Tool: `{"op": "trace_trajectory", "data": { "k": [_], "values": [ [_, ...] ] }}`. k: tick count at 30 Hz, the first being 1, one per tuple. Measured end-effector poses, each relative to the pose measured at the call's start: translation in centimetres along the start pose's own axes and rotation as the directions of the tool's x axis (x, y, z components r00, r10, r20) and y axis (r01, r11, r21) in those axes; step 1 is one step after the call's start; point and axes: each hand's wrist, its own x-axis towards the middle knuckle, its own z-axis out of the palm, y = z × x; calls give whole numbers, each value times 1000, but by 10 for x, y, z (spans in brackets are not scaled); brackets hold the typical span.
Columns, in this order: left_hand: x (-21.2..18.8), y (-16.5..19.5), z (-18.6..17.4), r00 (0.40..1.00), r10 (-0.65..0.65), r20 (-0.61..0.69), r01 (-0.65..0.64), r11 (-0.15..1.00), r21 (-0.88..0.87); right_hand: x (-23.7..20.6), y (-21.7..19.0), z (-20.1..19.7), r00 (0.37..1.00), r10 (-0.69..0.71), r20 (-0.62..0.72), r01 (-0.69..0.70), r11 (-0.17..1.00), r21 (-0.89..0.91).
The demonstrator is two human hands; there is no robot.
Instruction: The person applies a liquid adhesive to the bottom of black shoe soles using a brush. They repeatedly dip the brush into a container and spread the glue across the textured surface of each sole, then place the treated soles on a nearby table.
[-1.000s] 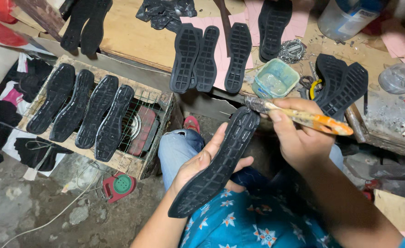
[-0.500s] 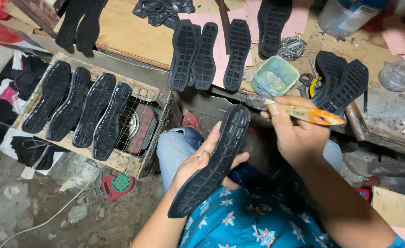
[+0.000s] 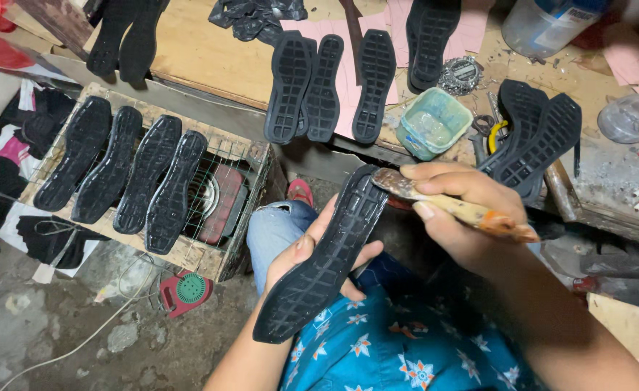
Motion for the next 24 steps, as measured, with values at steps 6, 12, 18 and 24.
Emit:
{"op": "trace_trajectory", "data": {
  "k": [6,12,18,24],
  "values": [
    [-4,1,-1,998,52,-23,-51,998,33,-10,1,-3,995,96,-14,-97,993,-65],
    [-1,2,-4,999,49,-23,-46,992,118,-13,-8,5,985,-118,129,142,970,-195],
    [-1,0,-7,1000,-26,10,25,995,95,-13,0,5,994,83,-74,-99,966,-238],
    [1,-2,-7,996,-86,-1,86,992,94,-10,10,7,976,206,-76,-203,978,42]
  ]
}}
